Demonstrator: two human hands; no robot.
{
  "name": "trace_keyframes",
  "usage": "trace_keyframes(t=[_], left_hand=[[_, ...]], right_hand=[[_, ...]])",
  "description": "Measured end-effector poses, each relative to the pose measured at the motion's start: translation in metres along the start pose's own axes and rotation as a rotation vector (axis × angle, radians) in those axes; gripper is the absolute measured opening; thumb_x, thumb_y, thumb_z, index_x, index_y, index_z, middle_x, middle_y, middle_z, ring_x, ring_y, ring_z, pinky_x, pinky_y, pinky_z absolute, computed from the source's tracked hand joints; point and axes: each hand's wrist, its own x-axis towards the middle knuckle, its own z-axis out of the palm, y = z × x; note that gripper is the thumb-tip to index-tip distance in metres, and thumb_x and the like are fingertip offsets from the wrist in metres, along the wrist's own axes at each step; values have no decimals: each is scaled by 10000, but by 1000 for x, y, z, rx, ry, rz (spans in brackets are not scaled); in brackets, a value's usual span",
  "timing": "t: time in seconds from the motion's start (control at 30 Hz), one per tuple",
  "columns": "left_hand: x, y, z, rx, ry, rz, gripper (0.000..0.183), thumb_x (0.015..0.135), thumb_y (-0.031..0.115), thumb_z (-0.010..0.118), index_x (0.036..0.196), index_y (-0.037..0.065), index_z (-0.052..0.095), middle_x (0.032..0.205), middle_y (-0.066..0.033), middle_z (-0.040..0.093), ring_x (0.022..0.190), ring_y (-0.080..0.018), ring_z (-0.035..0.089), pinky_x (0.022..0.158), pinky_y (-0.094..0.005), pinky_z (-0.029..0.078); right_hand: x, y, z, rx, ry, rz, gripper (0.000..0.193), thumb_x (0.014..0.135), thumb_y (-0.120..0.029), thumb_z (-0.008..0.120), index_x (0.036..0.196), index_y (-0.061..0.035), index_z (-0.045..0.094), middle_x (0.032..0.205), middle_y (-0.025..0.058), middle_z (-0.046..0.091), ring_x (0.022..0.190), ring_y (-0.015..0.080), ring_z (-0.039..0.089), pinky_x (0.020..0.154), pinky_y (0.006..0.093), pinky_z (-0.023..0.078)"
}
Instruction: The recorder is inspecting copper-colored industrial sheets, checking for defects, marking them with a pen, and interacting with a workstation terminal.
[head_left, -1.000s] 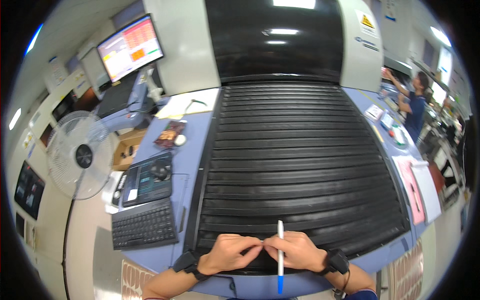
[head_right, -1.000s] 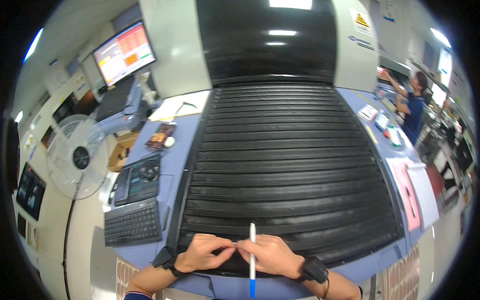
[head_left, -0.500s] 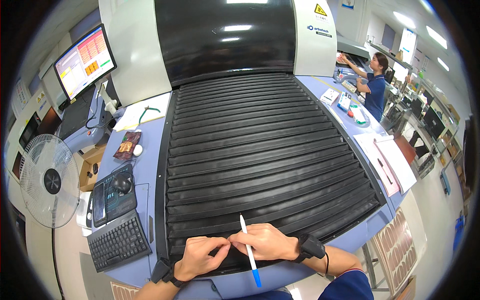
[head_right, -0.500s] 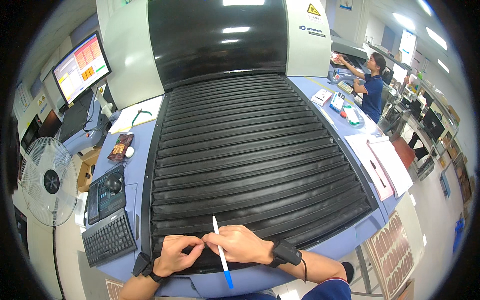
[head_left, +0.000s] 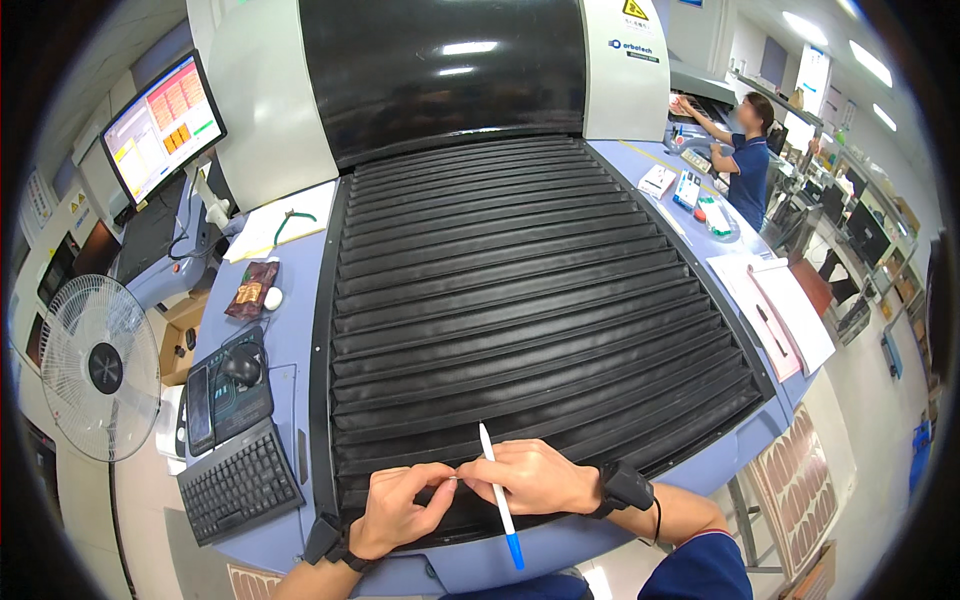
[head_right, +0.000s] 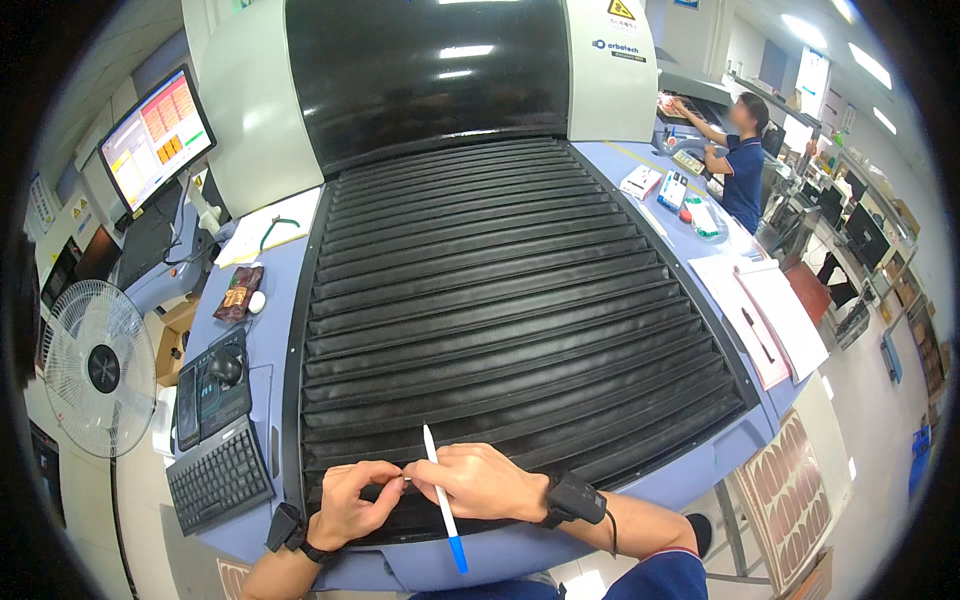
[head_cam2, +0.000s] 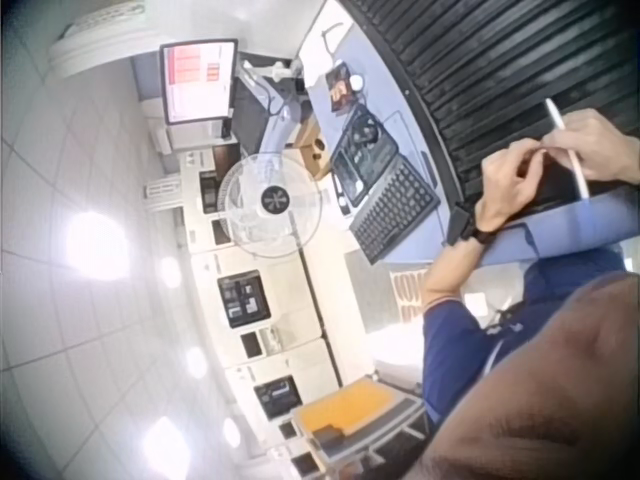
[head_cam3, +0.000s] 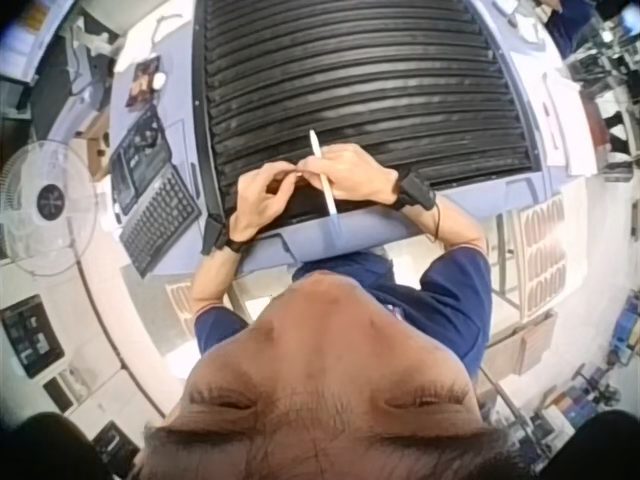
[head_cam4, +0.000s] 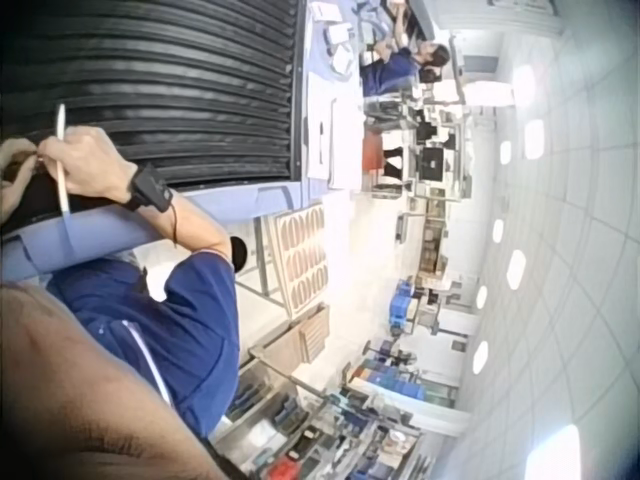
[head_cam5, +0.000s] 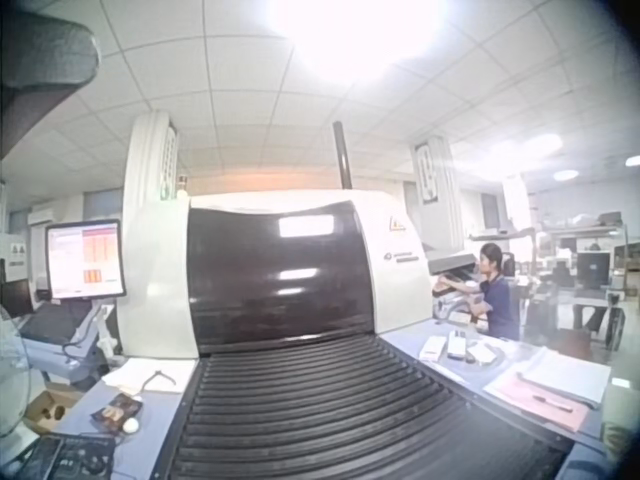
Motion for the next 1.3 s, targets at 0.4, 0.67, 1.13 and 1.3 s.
trace_keyframes(t=[0.4, 0.67, 1.13, 1.3], left_hand=[[4, -7, -1, 0, 18, 59, 120, 802, 13, 787, 895, 31, 713, 739, -83, 729, 585, -219, 704, 544, -296, 538], [7, -12, -2, -17, 50, 2, 133, 788, -1, 809, 872, 16, 707, 750, -88, 734, 625, -222, 726, 579, -308, 559], [17, -7, -12, 85, 8, 133, 147, 761, 6, 827, 812, 48, 695, 630, -66, 656, 509, -226, 639, 498, -312, 487], [20, -14, -2, 86, 39, 131, 128, 775, 8, 814, 830, 41, 703, 676, -75, 695, 538, -229, 663, 518, -309, 502]], right_hand=[[3, 2, 1, -19, -7, -1, 209, 870, -101, 731, 1064, -48, 672, 657, 92, 606, 622, 287, 627, 567, 416, 508], [9, 2, -11, -31, 10, 38, 218, 847, -90, 749, 1057, -58, 697, 754, 116, 688, 689, 313, 695, 612, 417, 569], [16, 19, -26, -39, 50, 163, 192, 834, -9, 757, 1021, -27, 718, 757, 115, 711, 641, 290, 692, 590, 376, 554], [10, 19, -32, -55, 127, 213, 174, 865, -16, 741, 1036, -22, 712, 795, 139, 716, 670, 310, 699, 609, 384, 556]])
